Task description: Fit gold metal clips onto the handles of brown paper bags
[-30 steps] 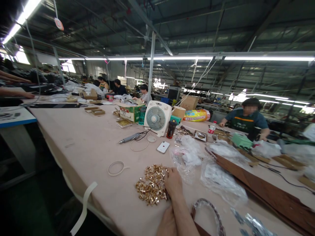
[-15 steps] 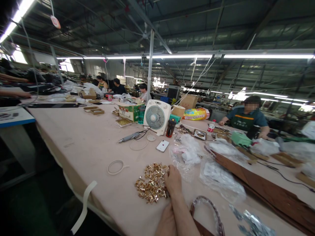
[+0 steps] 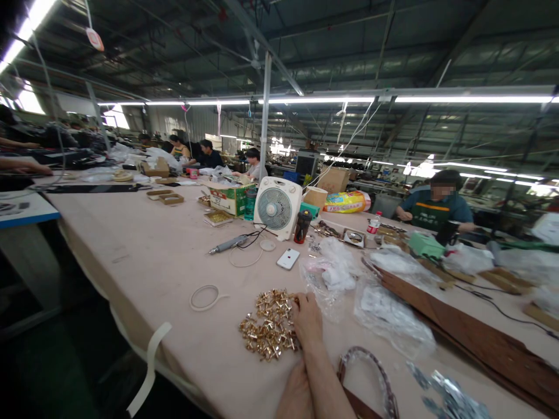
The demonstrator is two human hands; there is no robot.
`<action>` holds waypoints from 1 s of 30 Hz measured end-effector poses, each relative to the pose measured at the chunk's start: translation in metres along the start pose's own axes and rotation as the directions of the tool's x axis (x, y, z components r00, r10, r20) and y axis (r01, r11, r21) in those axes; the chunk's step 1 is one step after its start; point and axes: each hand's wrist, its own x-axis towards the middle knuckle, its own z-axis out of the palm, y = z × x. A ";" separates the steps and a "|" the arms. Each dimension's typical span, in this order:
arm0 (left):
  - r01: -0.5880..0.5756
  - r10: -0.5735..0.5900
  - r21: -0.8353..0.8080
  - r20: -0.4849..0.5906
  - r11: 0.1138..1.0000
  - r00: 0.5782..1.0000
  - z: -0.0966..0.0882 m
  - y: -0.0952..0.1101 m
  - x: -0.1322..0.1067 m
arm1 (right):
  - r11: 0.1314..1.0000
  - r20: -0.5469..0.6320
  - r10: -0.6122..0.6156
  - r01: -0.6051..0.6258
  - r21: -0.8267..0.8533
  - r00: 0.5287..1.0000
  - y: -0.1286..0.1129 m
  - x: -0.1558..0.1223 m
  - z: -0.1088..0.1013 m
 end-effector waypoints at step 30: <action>0.060 -0.061 0.059 0.026 0.996 0.998 -0.019 0.039 -0.008 | 0.823 -0.137 0.217 -0.105 0.558 0.967 -0.024 -0.035 -0.051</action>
